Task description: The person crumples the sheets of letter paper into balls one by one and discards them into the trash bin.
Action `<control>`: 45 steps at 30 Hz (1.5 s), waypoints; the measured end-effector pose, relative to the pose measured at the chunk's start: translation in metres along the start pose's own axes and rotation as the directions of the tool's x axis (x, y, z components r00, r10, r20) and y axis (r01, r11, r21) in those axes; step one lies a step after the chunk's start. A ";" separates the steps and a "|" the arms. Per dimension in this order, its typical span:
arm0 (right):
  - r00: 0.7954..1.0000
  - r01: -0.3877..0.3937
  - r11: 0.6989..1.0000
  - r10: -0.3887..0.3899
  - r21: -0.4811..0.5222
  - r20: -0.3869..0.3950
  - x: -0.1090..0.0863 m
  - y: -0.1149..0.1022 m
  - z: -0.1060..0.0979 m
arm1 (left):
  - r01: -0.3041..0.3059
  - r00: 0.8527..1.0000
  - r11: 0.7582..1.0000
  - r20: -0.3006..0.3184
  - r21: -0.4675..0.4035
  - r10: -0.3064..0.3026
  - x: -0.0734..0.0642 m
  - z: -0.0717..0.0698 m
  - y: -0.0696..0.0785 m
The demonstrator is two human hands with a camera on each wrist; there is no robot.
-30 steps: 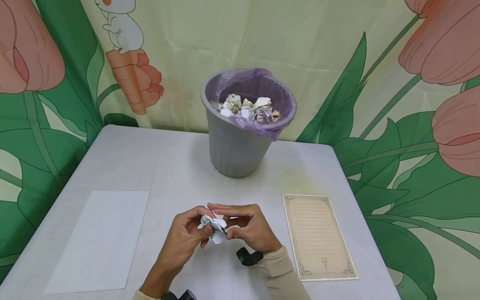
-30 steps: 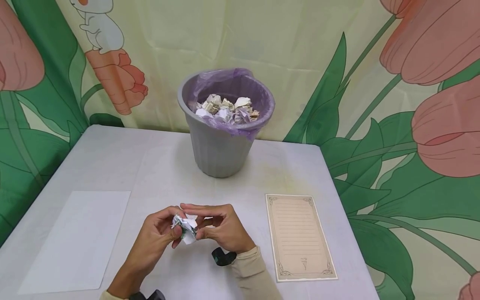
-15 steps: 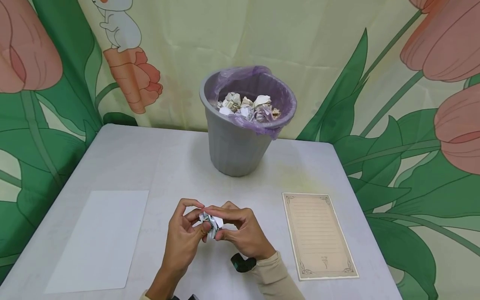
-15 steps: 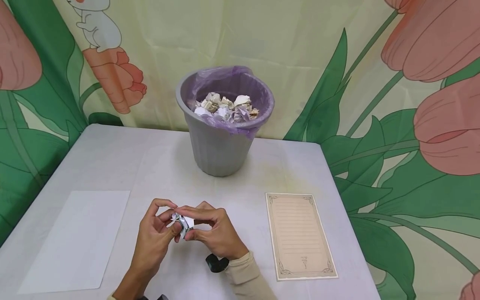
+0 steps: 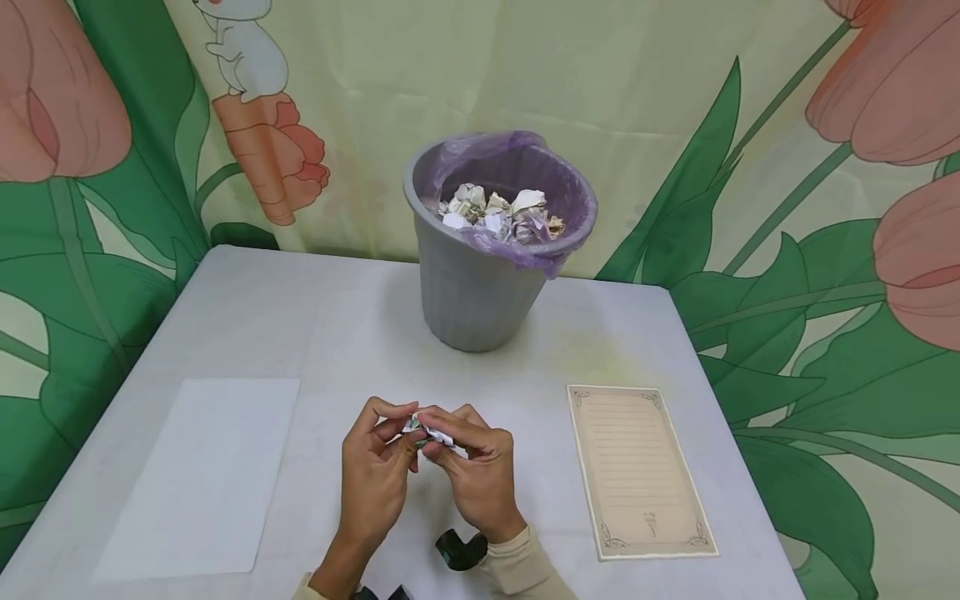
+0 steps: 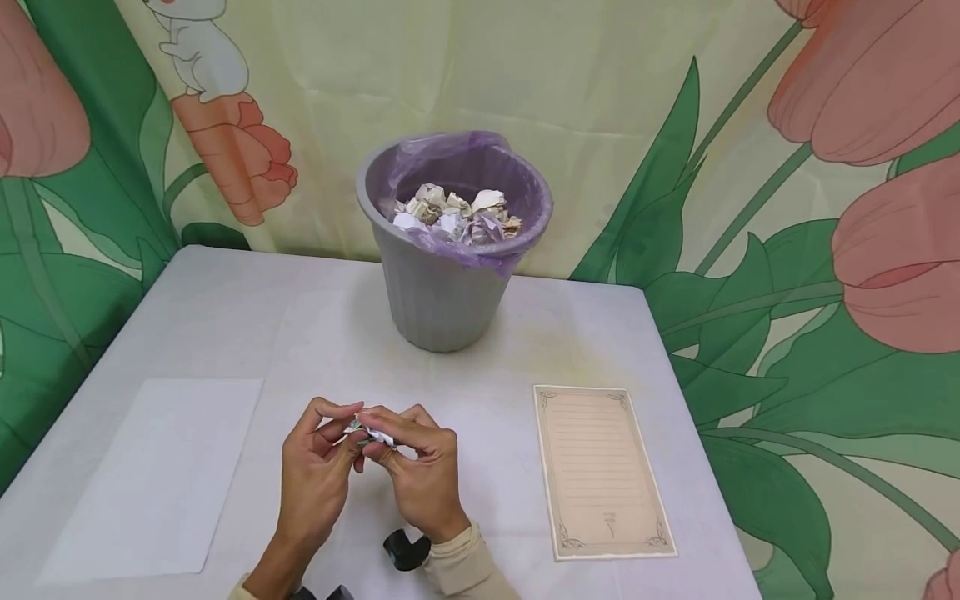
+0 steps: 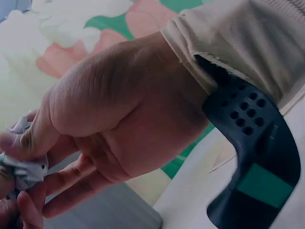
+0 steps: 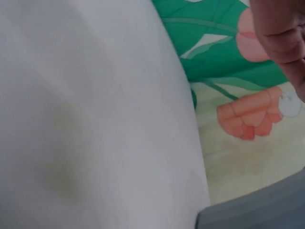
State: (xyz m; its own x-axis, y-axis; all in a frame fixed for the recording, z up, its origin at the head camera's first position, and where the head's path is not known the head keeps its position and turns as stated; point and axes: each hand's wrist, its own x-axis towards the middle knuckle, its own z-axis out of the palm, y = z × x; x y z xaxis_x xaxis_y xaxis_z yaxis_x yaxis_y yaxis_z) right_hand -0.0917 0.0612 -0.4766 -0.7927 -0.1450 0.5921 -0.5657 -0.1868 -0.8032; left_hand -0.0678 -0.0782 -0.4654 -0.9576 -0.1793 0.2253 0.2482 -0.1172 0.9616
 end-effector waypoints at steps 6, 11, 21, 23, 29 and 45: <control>0.944 -0.291 0.940 0.313 0.177 -0.108 0.001 -0.008 0.002 | -0.088 0.990 0.993 0.118 0.079 0.079 -0.006 0.002 -0.005; 0.869 -0.427 0.867 0.472 0.257 -0.147 -0.001 -0.014 0.007 | -0.261 0.965 0.934 0.103 0.243 0.243 -0.009 0.004 -0.013; 0.959 -0.283 0.953 0.280 0.108 0.041 0.000 -0.012 -0.016 | -0.307 0.948 0.930 0.151 0.202 0.280 -0.008 -0.001 -0.013; 0.960 -0.276 0.954 0.269 0.117 0.073 0.002 -0.011 -0.021 | -0.279 0.953 0.947 0.163 0.156 0.254 -0.008 -0.003 -0.012; 0.945 -0.320 0.912 0.286 0.258 0.161 0.009 -0.011 -0.026 | -0.216 0.969 0.973 0.142 0.083 0.203 -0.008 -0.006 -0.009; 0.966 -0.258 0.911 0.251 0.321 0.063 0.005 -0.019 -0.011 | -0.173 0.984 0.984 0.051 0.047 0.170 -0.010 0.002 -0.006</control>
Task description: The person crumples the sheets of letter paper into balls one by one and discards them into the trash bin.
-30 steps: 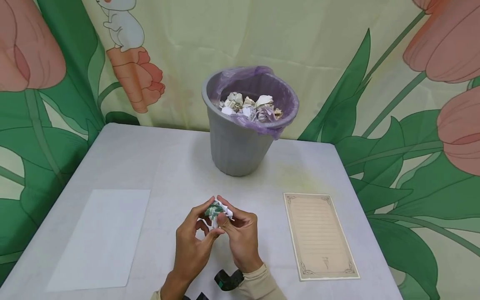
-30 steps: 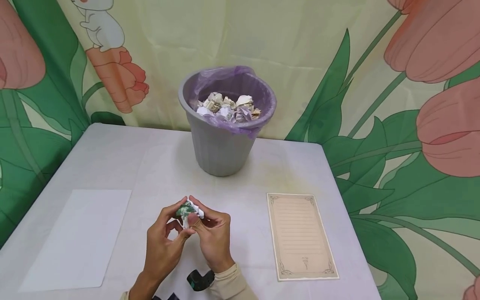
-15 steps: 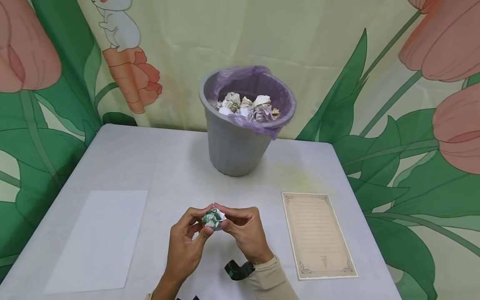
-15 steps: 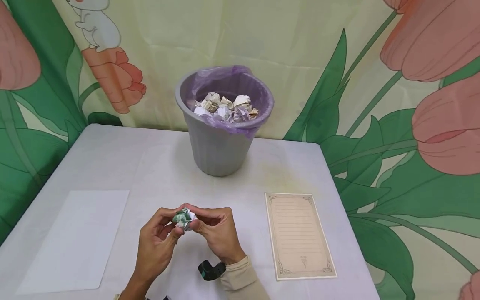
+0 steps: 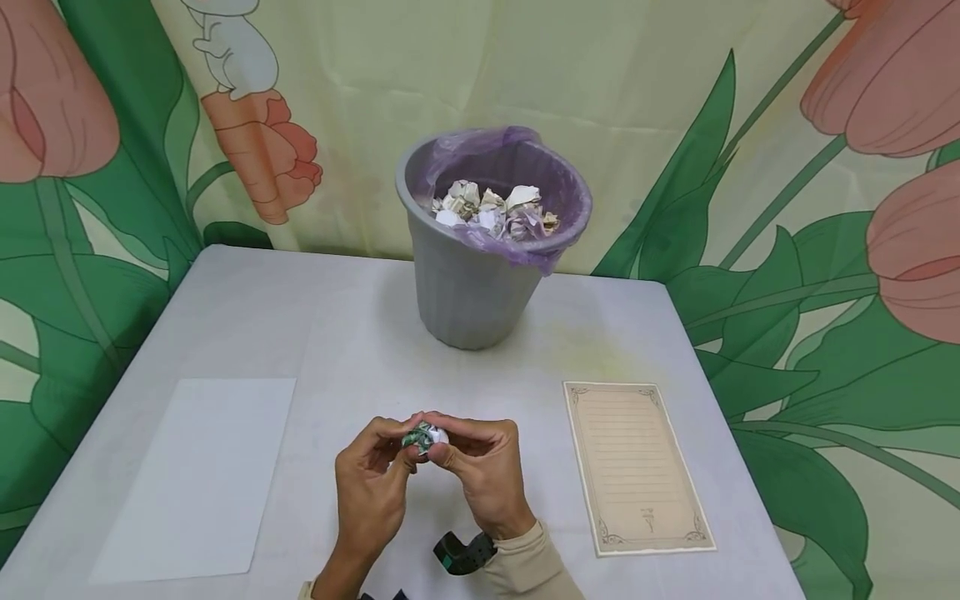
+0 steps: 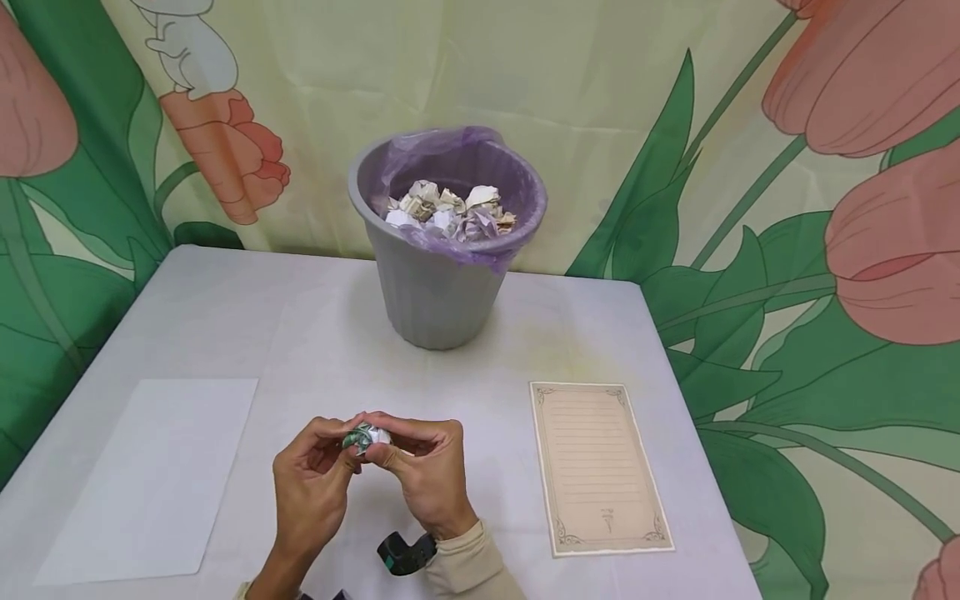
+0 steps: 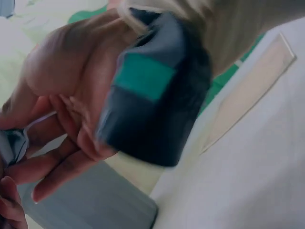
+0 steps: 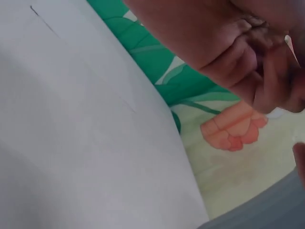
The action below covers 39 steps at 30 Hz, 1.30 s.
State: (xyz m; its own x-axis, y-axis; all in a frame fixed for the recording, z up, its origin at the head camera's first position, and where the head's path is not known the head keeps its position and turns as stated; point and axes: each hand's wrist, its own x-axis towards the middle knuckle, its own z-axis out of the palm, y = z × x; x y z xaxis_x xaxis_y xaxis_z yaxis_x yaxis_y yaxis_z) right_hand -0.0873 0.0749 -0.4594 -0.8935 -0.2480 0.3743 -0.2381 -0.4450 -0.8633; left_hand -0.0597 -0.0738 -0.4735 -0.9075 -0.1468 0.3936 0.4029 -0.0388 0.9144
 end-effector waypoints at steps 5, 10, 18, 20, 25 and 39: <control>0.998 0.009 0.998 -0.013 -0.059 -0.067 0.000 0.003 -0.004 | 0.091 0.993 0.996 0.072 -0.022 -0.090 0.003 -0.001 -0.004; 1.000 -0.006 0.992 0.004 -0.123 -0.016 -0.003 0.006 -0.008 | 0.144 0.988 0.988 0.070 -0.048 -0.140 0.007 -0.002 -0.005; 0.998 0.018 0.971 -0.005 -0.238 0.055 -0.001 0.008 -0.013 | 0.162 0.987 0.983 0.029 -0.089 -0.160 0.008 -0.003 -0.004; 0.999 0.024 0.966 -0.011 -0.259 0.050 0.000 0.010 -0.012 | 0.167 0.986 0.981 0.028 -0.097 -0.165 0.009 -0.003 -0.004; 0.997 -0.032 0.967 0.049 -0.252 0.063 0.001 0.013 -0.008 | 0.115 0.993 0.986 -0.010 -0.123 -0.117 0.009 -0.002 -0.003; 0.997 0.004 0.898 -0.040 -0.440 -0.073 -0.006 0.017 0.021 | 0.010 0.992 0.995 -0.126 -0.104 -0.023 0.007 0.008 -0.010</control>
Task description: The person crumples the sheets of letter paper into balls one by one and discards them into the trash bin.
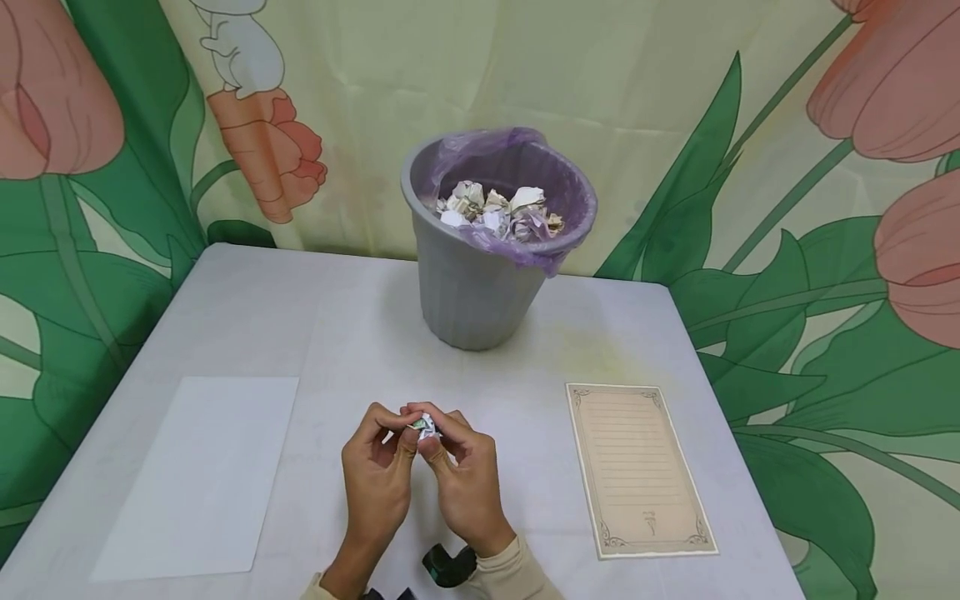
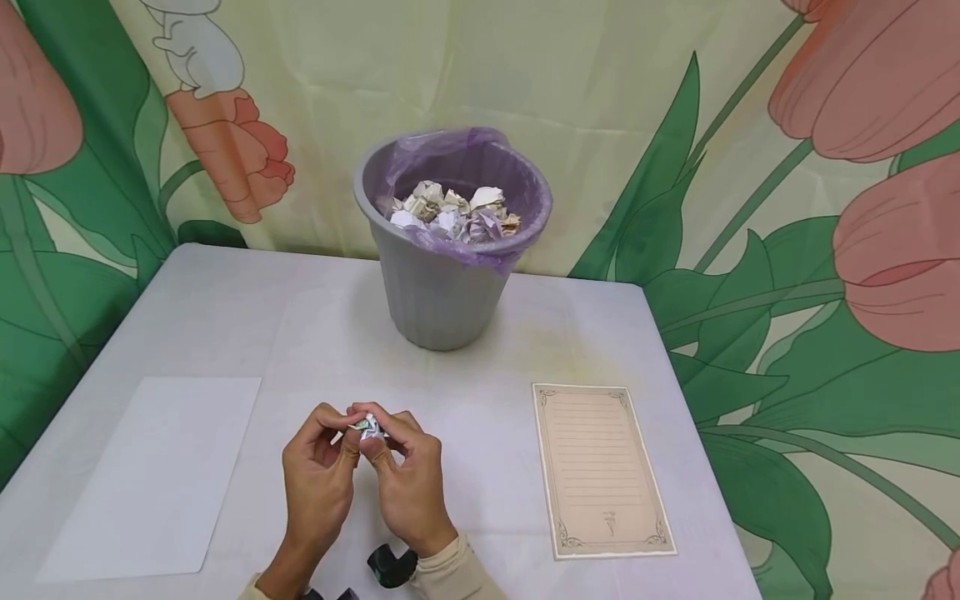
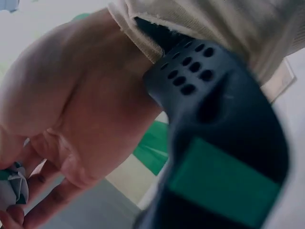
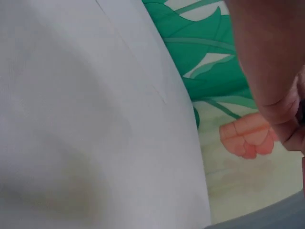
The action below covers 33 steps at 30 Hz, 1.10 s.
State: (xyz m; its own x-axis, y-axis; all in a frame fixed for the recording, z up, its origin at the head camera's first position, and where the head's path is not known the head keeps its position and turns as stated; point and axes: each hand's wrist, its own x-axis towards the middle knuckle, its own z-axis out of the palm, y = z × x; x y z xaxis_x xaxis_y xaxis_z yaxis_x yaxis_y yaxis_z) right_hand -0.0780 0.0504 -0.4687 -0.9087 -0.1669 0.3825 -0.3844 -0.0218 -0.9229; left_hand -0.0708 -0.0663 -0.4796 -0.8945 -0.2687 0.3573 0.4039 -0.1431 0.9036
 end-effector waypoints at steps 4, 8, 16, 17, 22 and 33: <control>0.996 0.057 0.997 -0.060 -0.044 -0.065 -0.001 -0.002 0.005 | -0.008 1.000 1.000 -0.001 0.010 0.008 0.000 0.000 0.002; 0.992 0.077 0.997 -0.075 0.018 -0.101 0.001 -0.004 0.004 | 0.023 0.999 0.999 0.044 0.042 -0.025 -0.002 -0.005 0.006; 0.992 0.026 0.988 -0.007 0.154 -0.128 0.007 -0.002 0.000 | -0.137 0.976 0.974 0.195 0.181 0.101 -0.004 -0.016 0.006; 0.993 -0.007 0.987 0.027 0.163 -0.116 0.008 -0.003 -0.001 | -0.179 0.970 0.961 0.201 0.213 0.137 -0.004 -0.016 0.006; 0.973 -0.227 0.953 0.230 0.202 0.008 0.010 -0.009 -0.005 | -0.345 0.937 0.860 0.193 0.376 0.291 -0.001 -0.020 -0.002; 0.940 -0.165 0.982 0.130 0.088 0.314 0.015 -0.007 -0.027 | -0.301 0.954 0.901 0.107 0.313 0.281 0.003 -0.021 -0.004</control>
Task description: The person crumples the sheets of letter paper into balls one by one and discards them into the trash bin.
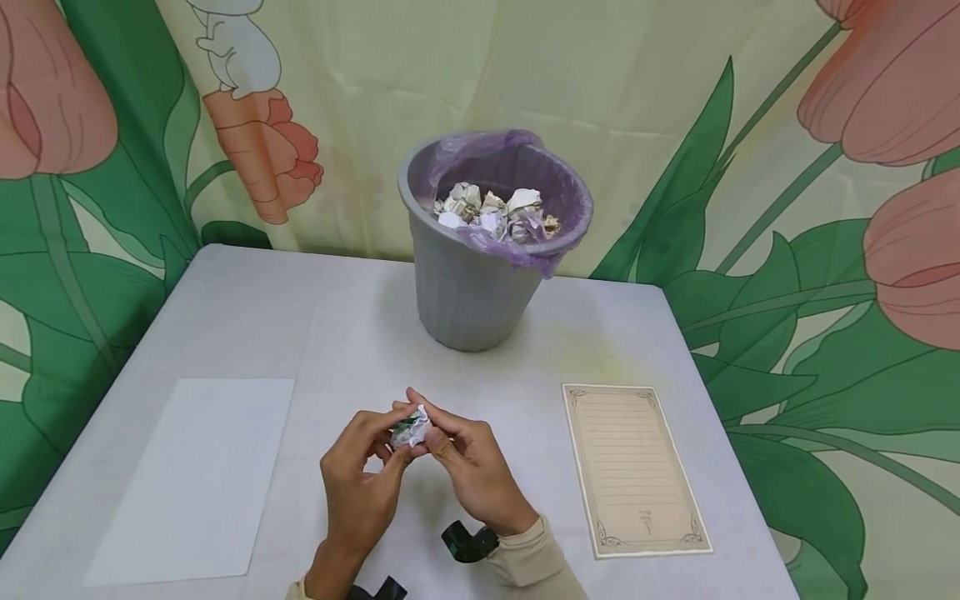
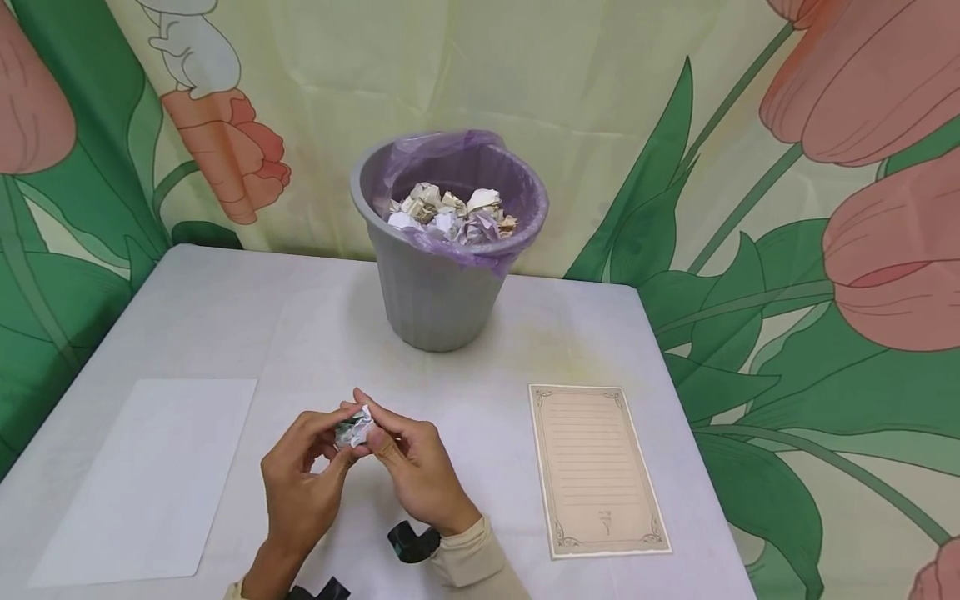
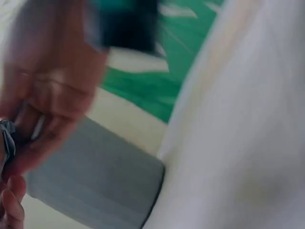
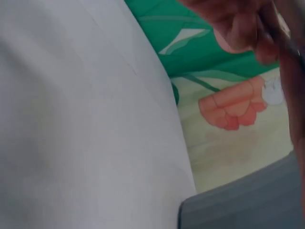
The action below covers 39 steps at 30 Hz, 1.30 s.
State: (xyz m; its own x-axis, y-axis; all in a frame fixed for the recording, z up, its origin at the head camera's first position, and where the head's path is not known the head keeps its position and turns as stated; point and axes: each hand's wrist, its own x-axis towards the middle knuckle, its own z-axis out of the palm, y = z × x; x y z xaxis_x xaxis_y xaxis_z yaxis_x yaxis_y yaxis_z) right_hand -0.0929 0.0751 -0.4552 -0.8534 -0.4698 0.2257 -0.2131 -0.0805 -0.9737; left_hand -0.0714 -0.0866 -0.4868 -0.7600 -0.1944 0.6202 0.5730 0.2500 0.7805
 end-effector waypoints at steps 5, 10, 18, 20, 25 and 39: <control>0.996 0.090 0.995 -0.091 0.046 0.021 0.001 0.009 -0.006 | 0.292 0.956 0.923 0.102 -0.252 -0.275 0.002 -0.002 0.009; 0.973 0.160 0.969 -0.187 -0.188 -0.135 0.000 0.015 0.008 | 0.487 0.873 0.812 0.135 -0.321 -0.469 0.002 0.001 0.015; 0.882 0.226 0.928 -0.324 -0.296 -0.342 0.000 0.015 0.030 | 0.392 0.915 0.826 0.080 -0.405 -0.395 -0.002 0.007 0.015; 0.860 0.261 0.923 -0.356 -0.284 -0.366 0.000 0.016 0.032 | 0.329 0.940 0.842 0.060 -0.428 -0.337 -0.002 0.010 0.014; 0.861 0.269 0.940 -0.332 -0.208 -0.385 0.000 0.015 0.027 | 0.242 0.970 0.894 0.066 -0.377 -0.234 -0.001 0.012 0.014; 0.986 -0.052 0.995 0.065 0.087 -0.153 -0.003 -0.002 -0.011 | -0.054 0.966 0.988 0.257 0.143 0.015 0.010 -0.012 0.004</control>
State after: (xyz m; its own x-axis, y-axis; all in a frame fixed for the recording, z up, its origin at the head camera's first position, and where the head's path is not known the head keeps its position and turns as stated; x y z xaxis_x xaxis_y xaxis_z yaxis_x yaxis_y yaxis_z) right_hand -0.0952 0.0860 -0.4538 -0.9282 -0.3342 0.1639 -0.1260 -0.1325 -0.9832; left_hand -0.0732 -0.0988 -0.4760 -0.8045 0.0596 0.5910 0.5631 0.3935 0.7267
